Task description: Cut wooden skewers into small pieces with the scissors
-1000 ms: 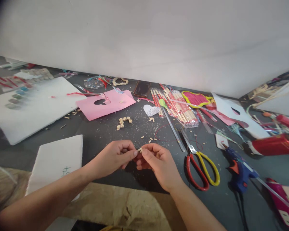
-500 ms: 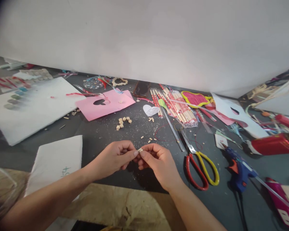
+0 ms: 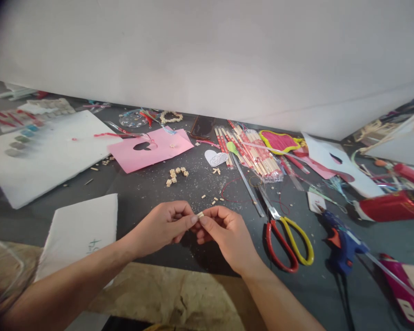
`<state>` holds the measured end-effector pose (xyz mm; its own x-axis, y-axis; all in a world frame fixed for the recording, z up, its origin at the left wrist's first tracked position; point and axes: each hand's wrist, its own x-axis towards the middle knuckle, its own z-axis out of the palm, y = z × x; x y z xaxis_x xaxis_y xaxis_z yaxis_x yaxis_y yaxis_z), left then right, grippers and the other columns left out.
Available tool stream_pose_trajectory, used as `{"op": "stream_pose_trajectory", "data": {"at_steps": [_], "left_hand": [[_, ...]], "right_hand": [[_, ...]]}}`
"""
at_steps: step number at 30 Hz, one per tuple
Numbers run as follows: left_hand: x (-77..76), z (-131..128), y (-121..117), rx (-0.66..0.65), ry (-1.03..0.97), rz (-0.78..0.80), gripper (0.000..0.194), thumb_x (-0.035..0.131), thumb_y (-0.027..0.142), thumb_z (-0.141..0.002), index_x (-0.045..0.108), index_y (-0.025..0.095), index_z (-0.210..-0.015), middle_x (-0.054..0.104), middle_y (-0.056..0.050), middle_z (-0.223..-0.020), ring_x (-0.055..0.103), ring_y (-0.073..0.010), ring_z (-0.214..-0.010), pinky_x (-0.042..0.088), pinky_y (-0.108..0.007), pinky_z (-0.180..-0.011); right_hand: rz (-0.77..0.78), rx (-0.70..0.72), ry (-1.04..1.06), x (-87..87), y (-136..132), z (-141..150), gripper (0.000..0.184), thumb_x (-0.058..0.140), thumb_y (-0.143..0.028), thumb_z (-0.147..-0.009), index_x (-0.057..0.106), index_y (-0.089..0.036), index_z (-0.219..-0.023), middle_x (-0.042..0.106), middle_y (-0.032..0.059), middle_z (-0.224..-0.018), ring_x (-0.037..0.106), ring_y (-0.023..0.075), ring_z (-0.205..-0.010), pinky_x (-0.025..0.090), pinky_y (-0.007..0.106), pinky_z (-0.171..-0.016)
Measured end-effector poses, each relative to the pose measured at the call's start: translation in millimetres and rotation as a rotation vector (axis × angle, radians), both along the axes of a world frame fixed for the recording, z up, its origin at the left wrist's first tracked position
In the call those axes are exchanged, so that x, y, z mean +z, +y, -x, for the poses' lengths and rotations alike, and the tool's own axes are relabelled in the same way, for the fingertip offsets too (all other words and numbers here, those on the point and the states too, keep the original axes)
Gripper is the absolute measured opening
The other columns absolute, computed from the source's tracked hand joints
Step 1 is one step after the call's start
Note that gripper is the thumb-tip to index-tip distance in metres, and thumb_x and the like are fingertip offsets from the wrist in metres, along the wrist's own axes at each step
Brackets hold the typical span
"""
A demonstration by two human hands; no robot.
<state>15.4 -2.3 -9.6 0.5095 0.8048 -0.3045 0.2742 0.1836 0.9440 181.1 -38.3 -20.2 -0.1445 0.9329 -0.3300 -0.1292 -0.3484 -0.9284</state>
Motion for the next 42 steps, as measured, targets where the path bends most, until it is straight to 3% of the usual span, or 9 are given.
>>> {"op": "stream_pose_trajectory", "data": {"at_steps": [42], "left_hand": [[-1.9, 1.3, -0.1, -0.021, 0.069, -0.162, 0.024, 0.046, 0.035, -0.081, 0.055, 0.016, -0.068, 0.049, 0.005, -0.054, 0.040, -0.0068, -0.049, 0.030, -0.017, -0.046]], "right_hand": [[-0.024, 0.004, -0.016, 1.3, -0.4, 1.2, 0.018, 0.064, -0.034, -0.076, 0.062, -0.017, -0.078, 0.061, -0.0022, -0.063, 0.057, 0.0086, -0.056, 0.048, 0.023, -0.055]]}}
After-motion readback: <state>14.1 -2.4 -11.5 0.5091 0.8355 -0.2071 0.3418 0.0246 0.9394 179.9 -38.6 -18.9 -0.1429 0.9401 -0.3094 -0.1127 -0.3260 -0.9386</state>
